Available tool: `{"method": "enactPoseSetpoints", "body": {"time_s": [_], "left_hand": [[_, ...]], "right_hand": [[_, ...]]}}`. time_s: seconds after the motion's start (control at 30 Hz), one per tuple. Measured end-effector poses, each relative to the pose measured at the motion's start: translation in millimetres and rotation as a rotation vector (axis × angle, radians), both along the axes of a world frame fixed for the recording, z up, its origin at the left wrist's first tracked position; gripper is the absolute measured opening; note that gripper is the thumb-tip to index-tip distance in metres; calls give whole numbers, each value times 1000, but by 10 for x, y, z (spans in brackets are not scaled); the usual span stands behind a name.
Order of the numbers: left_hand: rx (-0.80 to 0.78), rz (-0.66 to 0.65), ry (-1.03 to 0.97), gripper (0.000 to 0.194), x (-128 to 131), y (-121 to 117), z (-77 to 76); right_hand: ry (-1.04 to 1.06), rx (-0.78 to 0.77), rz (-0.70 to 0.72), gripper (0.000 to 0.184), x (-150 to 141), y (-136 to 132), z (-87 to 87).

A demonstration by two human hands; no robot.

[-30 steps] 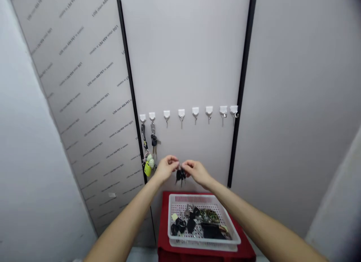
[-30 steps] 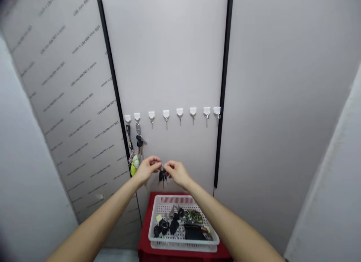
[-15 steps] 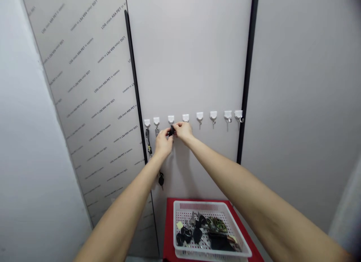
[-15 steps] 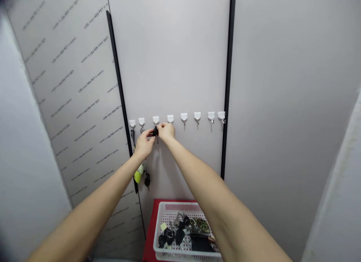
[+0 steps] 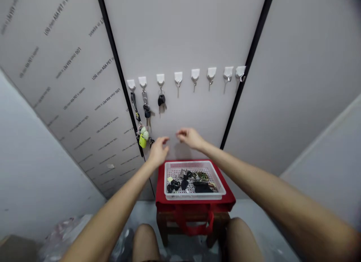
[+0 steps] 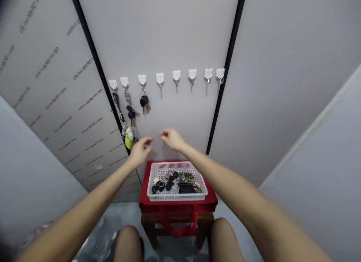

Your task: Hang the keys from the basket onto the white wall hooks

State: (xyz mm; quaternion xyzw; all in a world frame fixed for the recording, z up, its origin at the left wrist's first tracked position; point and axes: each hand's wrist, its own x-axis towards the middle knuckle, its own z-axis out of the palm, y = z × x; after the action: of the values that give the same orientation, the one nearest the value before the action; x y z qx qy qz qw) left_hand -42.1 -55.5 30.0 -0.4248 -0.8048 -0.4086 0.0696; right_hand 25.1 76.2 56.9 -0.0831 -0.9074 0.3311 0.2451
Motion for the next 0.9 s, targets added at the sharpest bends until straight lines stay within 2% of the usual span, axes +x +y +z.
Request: {"method": "enactPoseSetpoints", "body": {"time_s": [0.1, 0.17, 0.23, 0.3, 0.43, 0.53, 0.67, 0.8, 0.9], "left_hand": [[-406, -113, -18, 26, 167, -50, -456], [-619, -156, 38, 24, 267, -58, -652], [-748, -166, 111, 22, 353, -50, -765], [-799, -174, 153, 21, 422, -35, -821], [-789, -157, 129, 21, 467, -1, -875], [-700, -149, -19, 14, 394, 16, -897], [-507, -234, -323, 24, 243, 27, -814], [-279, -313, -507, 29, 172, 47, -568], [-162, -375, -585, 29, 170, 76, -358]], "right_hand": [[-323, 54, 127, 18, 292, -20, -667], [-423, 87, 163, 19, 417, -52, -986], [-464, 144, 198, 19, 485, -86, -1172], [-471, 233, 202, 18, 512, -113, -1252], [-451, 325, 161, 20, 519, -133, -1281], [-428, 231, 165, 21, 528, -131, -1273], [-342, -130, 187, 25, 525, -112, -1178], [-241, -522, 212, 26, 487, -93, -952], [-188, -727, 228, 22, 461, -100, -757]]}}
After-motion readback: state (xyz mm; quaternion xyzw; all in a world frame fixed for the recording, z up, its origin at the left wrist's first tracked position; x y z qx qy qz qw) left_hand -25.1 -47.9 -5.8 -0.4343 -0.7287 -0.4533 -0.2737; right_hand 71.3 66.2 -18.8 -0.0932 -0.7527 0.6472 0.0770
